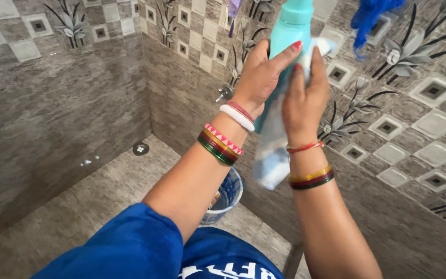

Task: The person wipes different sides of several plastic bottles and a blue-and-white striped cloth, moving some bottles to a shelf and others to a chair.

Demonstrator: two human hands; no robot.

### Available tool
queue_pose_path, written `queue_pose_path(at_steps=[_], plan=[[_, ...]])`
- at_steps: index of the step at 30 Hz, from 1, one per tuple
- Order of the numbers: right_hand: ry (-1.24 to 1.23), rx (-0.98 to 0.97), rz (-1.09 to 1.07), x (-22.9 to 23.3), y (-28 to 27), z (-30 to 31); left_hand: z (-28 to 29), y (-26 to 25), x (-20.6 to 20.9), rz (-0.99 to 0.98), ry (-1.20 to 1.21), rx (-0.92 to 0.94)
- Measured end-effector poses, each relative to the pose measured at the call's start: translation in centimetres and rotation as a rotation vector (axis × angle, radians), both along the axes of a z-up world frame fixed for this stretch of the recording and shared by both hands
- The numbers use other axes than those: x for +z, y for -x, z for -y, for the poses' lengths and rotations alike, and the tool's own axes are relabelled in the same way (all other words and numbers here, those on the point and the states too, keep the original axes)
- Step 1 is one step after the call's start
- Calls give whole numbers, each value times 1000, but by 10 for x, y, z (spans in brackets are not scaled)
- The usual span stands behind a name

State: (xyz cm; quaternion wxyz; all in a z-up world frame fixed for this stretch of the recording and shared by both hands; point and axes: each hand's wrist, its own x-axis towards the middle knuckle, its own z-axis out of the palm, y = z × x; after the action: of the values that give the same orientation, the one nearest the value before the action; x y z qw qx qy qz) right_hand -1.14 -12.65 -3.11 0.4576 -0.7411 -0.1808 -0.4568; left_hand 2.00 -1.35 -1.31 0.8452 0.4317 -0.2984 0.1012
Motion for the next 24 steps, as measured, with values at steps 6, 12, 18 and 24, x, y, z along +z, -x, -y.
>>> queue_pose_path(at_steps=[6,12,18,24], plan=[[339,-145,179,-5,23,-27,-11,-1,-7,-66,-4,-162],[-173,88,-128,-60,-6,-2,-27,6,-13,-84,-70,-37],[-815,804,-574,-95,-23,37,-56,4,-15,2,-187,-163],[-748,958,-686,-105,-2,40,-66,-13,-14,-45,-181,-76]])
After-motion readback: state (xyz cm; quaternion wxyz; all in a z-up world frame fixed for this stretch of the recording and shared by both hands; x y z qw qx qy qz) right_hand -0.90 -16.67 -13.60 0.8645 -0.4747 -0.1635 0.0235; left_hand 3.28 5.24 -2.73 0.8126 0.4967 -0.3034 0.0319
